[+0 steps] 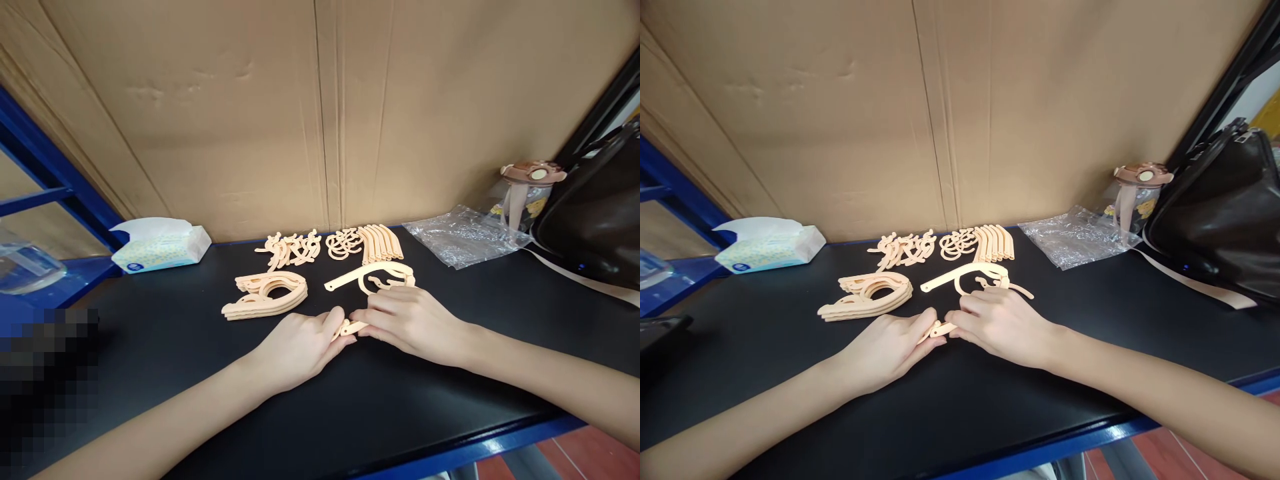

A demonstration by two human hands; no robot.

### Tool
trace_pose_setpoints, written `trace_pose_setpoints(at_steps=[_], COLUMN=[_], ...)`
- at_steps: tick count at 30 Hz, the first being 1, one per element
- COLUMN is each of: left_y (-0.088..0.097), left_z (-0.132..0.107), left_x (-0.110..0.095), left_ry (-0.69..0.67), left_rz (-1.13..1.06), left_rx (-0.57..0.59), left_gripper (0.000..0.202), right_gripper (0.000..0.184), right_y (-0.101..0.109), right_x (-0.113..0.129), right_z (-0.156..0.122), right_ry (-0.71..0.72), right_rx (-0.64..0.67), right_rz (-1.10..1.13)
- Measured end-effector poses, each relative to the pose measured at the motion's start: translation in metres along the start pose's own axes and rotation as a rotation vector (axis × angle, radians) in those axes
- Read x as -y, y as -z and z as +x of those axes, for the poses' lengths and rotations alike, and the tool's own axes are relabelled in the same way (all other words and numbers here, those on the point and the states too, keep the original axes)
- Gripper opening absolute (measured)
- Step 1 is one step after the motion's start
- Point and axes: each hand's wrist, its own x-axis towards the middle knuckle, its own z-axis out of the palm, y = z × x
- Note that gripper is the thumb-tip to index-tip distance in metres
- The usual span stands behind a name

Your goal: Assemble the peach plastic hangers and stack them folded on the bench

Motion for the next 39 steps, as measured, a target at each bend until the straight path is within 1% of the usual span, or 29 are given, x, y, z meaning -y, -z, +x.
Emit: trace_pose_setpoints(at_steps=[5, 14, 23, 33, 39], left_y=[-0.0025, -0.0052, -0.0044, -0.0025, -0.0035], left_z=[-0.0003, -0.0002, 0.0001, 0.0, 0.0002], left_x=[0.0005, 0.0016, 0.0001, -0.0004, -0.0018], left_ry=[-0.014, -0.001, -0.009, -0.031, -0.066], left_rz=[0.021, 0.104, 0.2, 0.231, 0.256], left_rx=[-0.021, -0.027, -0.033, -0.046, -0.118], left_gripper=[0.023, 0.03, 0.031, 0.028, 0.038], right_gripper=[0.029, 0.032, 0.033, 0.031, 0.033], right_y=[0.0001, -0.001, -0.0012, 0.0003, 0.0016], right_x=[-0.0015, -0.0024, -0.003, -0.0021, -0.0015], right_z=[0.0005, -0.001, -0.0024, -0.002, -0.0015], right_ry=[0.009, -0.001, -0.022, -0.03, -0.035], right_rx=[-0.009, 0.015, 0.076, 0.081, 0.082], right_rz=[-0.012, -0.003, 0.038, 0.05, 0.053])
